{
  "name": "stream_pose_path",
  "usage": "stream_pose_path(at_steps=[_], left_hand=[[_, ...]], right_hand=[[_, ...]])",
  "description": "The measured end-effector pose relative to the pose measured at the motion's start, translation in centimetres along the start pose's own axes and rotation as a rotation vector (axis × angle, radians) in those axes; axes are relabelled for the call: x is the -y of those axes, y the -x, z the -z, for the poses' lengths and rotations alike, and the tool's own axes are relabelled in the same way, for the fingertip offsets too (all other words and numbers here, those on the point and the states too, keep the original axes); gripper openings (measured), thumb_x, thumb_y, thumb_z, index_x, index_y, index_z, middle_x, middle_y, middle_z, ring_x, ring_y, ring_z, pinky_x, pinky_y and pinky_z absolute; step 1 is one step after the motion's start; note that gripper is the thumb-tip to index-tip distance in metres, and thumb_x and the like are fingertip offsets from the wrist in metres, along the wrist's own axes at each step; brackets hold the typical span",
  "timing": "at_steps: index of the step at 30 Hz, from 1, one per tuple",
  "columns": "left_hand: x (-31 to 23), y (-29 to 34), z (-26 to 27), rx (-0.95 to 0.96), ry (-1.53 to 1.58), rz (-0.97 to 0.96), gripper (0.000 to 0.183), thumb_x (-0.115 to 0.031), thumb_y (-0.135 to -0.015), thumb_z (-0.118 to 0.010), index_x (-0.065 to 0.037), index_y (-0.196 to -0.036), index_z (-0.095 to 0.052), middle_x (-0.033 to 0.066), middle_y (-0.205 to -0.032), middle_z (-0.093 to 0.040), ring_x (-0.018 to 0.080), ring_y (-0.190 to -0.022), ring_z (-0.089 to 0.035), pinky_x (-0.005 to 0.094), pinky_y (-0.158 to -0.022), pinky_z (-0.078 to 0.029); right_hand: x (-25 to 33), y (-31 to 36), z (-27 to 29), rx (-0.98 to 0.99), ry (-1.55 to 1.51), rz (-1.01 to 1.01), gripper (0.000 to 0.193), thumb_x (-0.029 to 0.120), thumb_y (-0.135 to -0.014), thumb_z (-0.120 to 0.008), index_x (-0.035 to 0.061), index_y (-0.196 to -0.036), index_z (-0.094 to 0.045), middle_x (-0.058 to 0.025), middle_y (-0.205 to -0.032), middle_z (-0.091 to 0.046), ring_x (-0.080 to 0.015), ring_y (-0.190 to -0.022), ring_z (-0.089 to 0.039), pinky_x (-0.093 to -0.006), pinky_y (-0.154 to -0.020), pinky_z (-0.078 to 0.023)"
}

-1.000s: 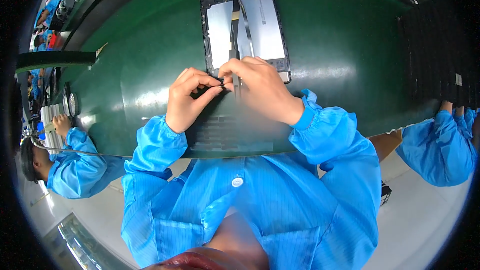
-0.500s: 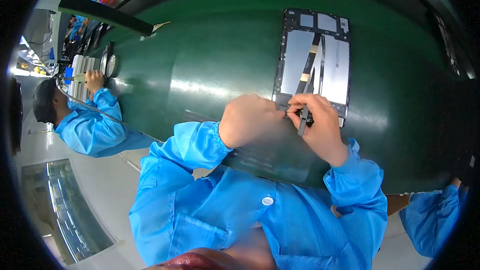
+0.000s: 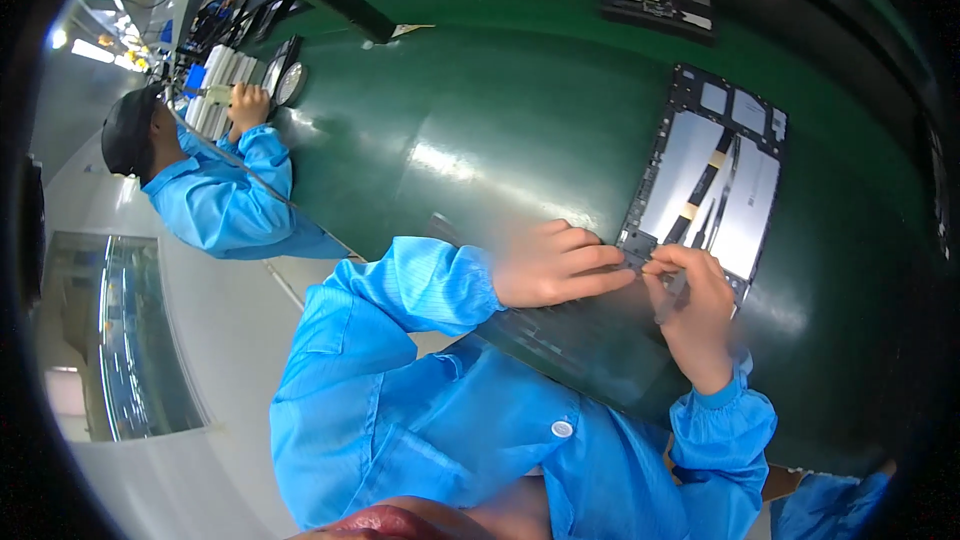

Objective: Connecting ribbon cables and components within tablet or screen panels on an assembly line.

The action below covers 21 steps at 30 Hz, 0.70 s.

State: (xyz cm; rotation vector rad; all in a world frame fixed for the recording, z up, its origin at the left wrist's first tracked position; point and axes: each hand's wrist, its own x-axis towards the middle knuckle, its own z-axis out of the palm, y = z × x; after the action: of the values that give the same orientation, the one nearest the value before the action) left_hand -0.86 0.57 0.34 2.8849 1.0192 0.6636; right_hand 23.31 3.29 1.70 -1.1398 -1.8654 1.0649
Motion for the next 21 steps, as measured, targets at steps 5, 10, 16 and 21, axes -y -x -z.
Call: stream_pose_path(at_steps=[5, 10, 16, 21], left_hand=[[0.3, 0.1, -0.7, -0.093, -0.026, -0.036, 0.047, -0.017, -0.078, -0.064, -0.014, -0.126, -0.066, 0.0036, -0.121, -0.064, 0.0193, -0.099, -0.061, 0.0305, -0.077, -0.050], [0.3, -0.4, -1.0, -0.187, -0.053, -0.065, 0.039, -0.016, -0.078, -0.065, -0.016, -0.117, -0.069, 0.0005, -0.115, -0.064, 0.0164, -0.093, -0.062, 0.0283, -0.068, -0.046], [0.0, -0.1, -1.5, -0.217, -0.024, 0.030, 0.039, -0.016, -0.078, -0.065, -0.016, -0.117, -0.069, 0.0025, -0.114, -0.064, 0.0189, -0.097, -0.062, 0.0299, -0.071, -0.046], [-0.1, -0.3, -1.7, -0.184, 0.058, 0.043, 0.038, -0.017, -0.081, -0.064, -0.017, -0.119, -0.067, 0.0036, -0.115, -0.061, 0.0214, -0.103, -0.059, 0.0332, -0.075, -0.046]], right_hand=[[-0.8, 0.5, 0.1, 0.036, 0.040, -0.059, 0.031, -0.002, -0.081, -0.076, 0.0055, -0.108, -0.062, -0.0095, -0.096, -0.070, -0.0273, -0.093, -0.068, -0.0372, -0.084, -0.053], [-0.6, 0.5, 0.0, 0.038, 0.093, -0.020, 0.029, 0.000, -0.083, -0.073, 0.0067, -0.109, -0.062, -0.0104, -0.099, -0.069, -0.0287, -0.095, -0.066, -0.0379, -0.083, -0.052], [-0.8, 0.8, 0.1, 0.068, 0.183, 0.096, 0.026, -0.004, -0.084, -0.070, 0.0051, -0.109, -0.065, -0.0129, -0.105, -0.069, -0.0335, -0.098, -0.066, -0.0427, -0.087, -0.052], [-0.1, 2.8, 0.7, 0.141, 0.568, 0.383, 0.034, -0.009, -0.087, -0.063, 0.0021, -0.119, -0.065, -0.0184, -0.126, -0.065, -0.0413, -0.121, -0.059, -0.0543, -0.108, -0.043]])
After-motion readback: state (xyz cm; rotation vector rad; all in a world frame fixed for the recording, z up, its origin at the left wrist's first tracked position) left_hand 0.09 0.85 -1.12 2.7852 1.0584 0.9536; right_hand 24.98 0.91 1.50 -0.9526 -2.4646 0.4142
